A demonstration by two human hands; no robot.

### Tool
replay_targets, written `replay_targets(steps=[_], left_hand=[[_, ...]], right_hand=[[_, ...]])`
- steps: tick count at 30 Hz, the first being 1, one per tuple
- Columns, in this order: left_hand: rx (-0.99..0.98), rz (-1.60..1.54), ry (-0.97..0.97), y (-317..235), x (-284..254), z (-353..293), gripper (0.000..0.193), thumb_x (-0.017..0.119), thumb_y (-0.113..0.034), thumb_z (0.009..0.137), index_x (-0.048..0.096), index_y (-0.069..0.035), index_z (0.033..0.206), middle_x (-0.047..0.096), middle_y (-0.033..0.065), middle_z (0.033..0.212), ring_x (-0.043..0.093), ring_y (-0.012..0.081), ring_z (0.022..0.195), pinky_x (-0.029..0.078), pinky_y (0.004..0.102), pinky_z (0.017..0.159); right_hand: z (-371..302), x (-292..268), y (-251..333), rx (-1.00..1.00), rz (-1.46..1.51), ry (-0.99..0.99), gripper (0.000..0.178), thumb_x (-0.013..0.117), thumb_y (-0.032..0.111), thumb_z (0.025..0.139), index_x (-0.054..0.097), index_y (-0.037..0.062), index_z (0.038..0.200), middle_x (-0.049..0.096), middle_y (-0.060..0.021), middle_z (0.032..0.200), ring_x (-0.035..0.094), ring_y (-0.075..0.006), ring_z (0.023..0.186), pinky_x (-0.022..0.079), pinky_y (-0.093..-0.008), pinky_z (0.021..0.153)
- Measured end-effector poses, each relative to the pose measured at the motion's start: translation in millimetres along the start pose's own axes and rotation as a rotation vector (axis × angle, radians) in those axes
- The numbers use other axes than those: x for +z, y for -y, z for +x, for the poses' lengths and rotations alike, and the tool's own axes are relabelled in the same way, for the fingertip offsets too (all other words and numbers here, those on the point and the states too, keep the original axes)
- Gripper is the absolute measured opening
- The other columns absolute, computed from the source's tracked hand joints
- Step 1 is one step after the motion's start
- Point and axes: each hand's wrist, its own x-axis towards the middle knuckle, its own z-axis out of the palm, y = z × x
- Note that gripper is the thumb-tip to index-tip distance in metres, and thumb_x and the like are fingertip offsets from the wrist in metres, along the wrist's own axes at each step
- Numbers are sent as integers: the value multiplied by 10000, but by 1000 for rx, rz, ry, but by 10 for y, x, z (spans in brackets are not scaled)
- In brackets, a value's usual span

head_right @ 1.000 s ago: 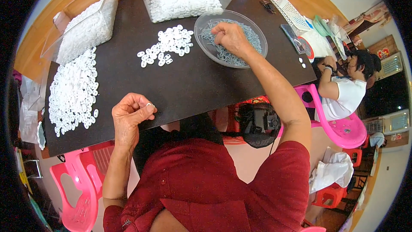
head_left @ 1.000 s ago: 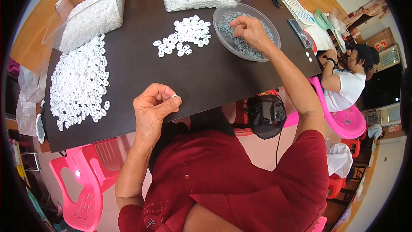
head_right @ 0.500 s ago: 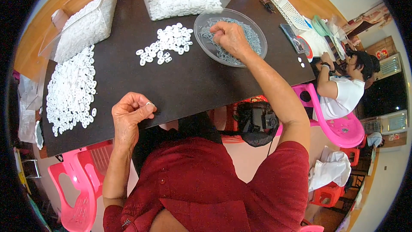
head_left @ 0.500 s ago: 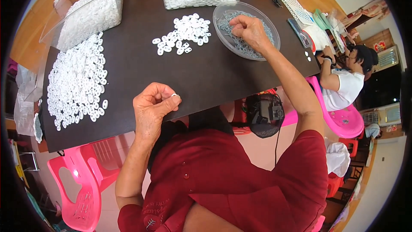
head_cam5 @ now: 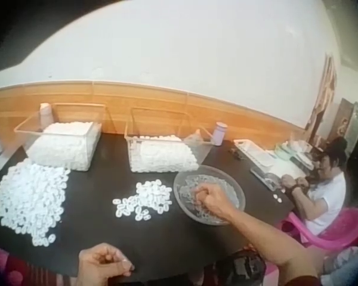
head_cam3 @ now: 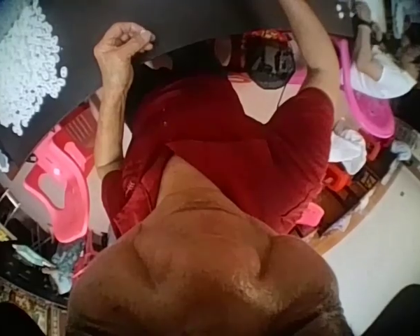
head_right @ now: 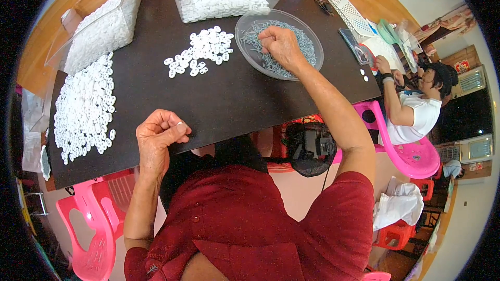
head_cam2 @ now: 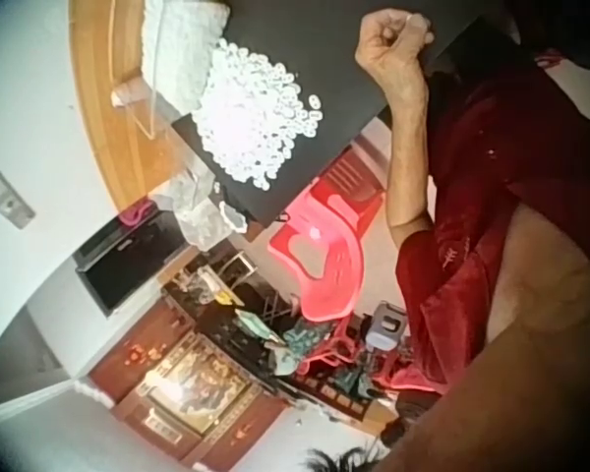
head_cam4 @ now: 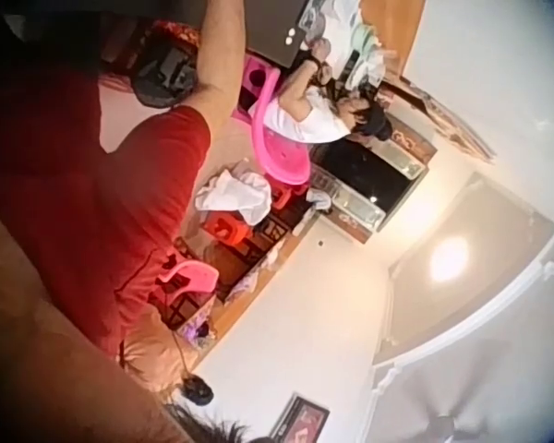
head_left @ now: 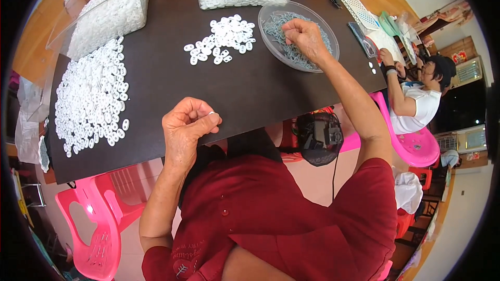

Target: Assembling small white plastic hardware components by hand by inserting pins and joining pieces.

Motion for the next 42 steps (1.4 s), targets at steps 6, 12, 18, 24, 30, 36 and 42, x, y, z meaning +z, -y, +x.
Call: replay_targets(steps=[6,12,18,24,30,36,42], left_hand=[[17,-14,-32,31,-13,0,82,642,18,784,591,10,848,626,70,732,584,98,637,474,211,582],[-10,-88,-105,40,-9,47,143,633,-13,808,604,26,943,634,87,746,607,120,660,482,225,584],[-16,-193,-75,42,-28,21,137,636,-63,834,601,27,931,634,95,752,566,101,604,458,193,548],[61,-141,-130,48,-101,-42,117,624,-61,843,616,27,920,630,79,767,533,82,598,433,182,532],[134,-21,-186,74,-129,-91,102,597,-44,856,642,7,932,603,11,733,521,50,617,400,167,504],[189,70,-235,90,-148,-110,102,595,-50,861,634,12,931,582,-7,715,514,37,627,399,161,511],[224,111,-266,95,-164,-124,90,584,-36,862,629,15,921,572,-11,711,510,34,627,399,163,511]], right_hand=[[-82,-5,136,20,151,-4,175,578,37,786,619,-34,940,627,-42,771,579,-91,710,458,-219,662],[-452,270,673,-12,345,143,254,658,-4,753,624,-7,1005,645,-29,859,592,-81,779,474,-210,711],[-767,790,1105,-170,360,339,273,655,-25,746,626,10,1015,628,-30,844,577,-80,799,469,-211,708],[-861,1043,1259,-235,316,354,281,652,-23,742,627,19,1018,623,-20,824,563,-80,776,454,-219,706],[-893,1144,1291,-235,280,339,276,651,-25,741,626,19,1012,623,-17,821,559,-76,769,448,-215,707],[-914,1215,1321,-261,274,320,263,651,-26,741,627,20,999,622,-11,809,552,-70,756,443,-212,698],[-903,1260,1333,-285,252,329,259,652,-27,740,629,23,993,623,-5,798,548,-67,743,443,-210,690]])
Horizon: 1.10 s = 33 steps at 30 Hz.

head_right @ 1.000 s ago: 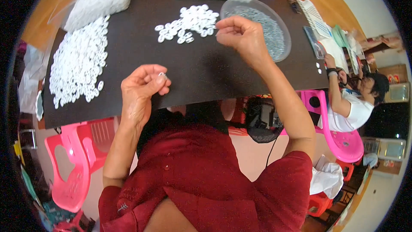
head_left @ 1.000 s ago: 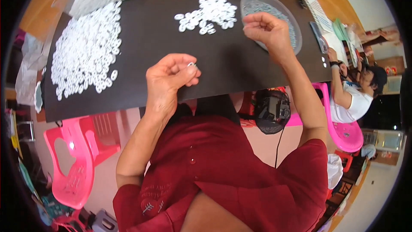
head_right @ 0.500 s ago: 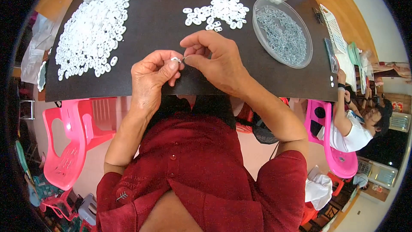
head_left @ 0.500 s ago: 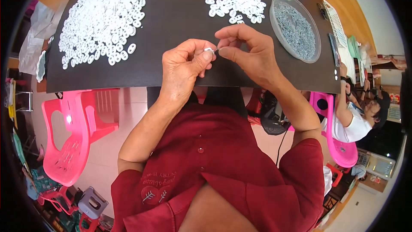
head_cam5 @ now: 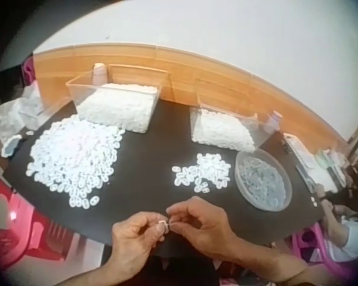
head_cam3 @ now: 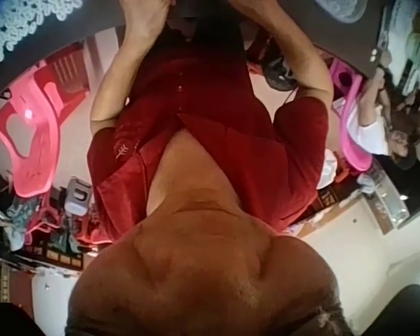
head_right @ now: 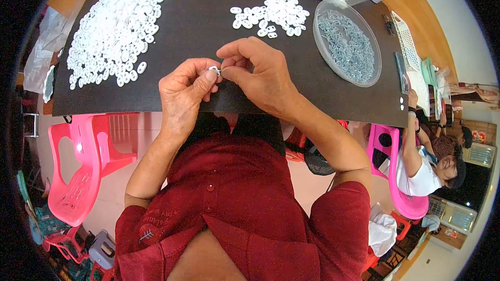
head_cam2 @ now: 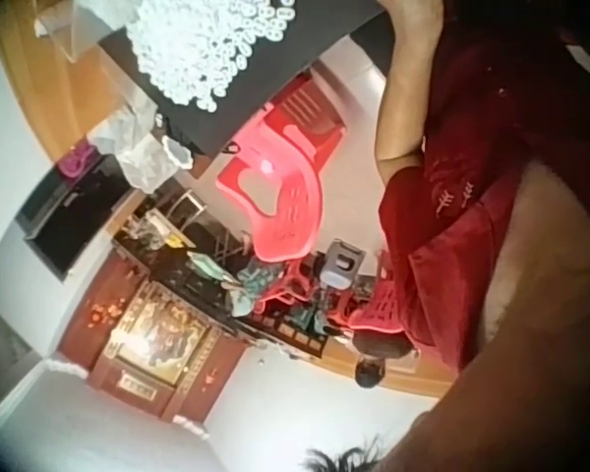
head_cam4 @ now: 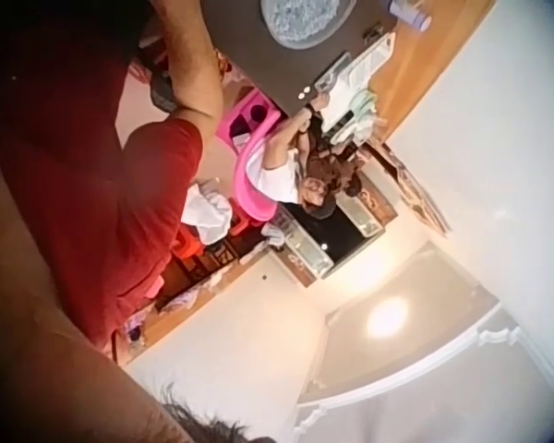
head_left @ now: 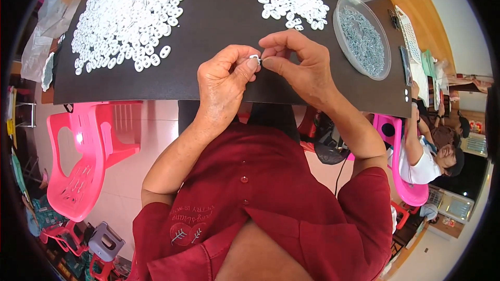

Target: Assembling small white plastic hardware components by hand by inserting pins and joining pieces.

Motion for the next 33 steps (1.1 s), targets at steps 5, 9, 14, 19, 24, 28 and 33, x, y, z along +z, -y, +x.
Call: replay_targets(steps=[5,9,14,19,24,28,33], left_hand=[[4,6,-14,-17,8,-1,71,580,4,849,623,25,902,572,4,719,508,49,633,420,183,546],[57,59,-54,-7,25,-13,67,580,21,840,622,30,891,572,14,714,510,59,633,430,197,562],[201,215,-134,51,57,-40,71,589,19,830,626,24,890,580,27,728,514,67,614,425,210,531],[140,98,-145,61,50,-35,76,590,0,846,632,23,904,591,16,724,517,62,599,415,194,512],[-22,-149,-129,43,-8,30,101,578,-22,869,629,35,935,605,24,744,532,55,605,423,173,505],[-26,-184,-139,51,-39,80,116,573,-24,873,621,49,949,616,45,759,540,58,609,433,175,499],[7,-189,-129,55,-57,107,120,573,-24,874,618,49,957,619,53,760,543,62,609,435,178,501]], right_hand=[[17,22,-3,-5,-16,4,250,659,-25,737,632,22,981,622,-5,795,547,-68,739,445,-208,682],[29,55,16,-9,2,-19,241,667,-21,737,636,20,973,619,-7,791,549,-66,743,446,-209,680],[20,130,14,13,23,-53,225,669,-20,737,640,9,958,618,-9,803,552,-68,753,447,-207,680],[30,168,-12,76,213,-67,220,675,-16,742,639,-6,959,622,-28,833,569,-81,761,464,-207,698],[108,157,9,123,229,-36,211,670,-13,762,641,-4,970,634,-43,849,589,-86,787,476,-208,720],[141,138,-24,129,211,-26,190,659,-18,773,641,-6,962,636,-45,852,592,-85,791,478,-206,718],[145,168,-103,34,32,-48,148,655,21,790,644,-6,936,633,-22,829,579,-75,758,464,-202,687]])
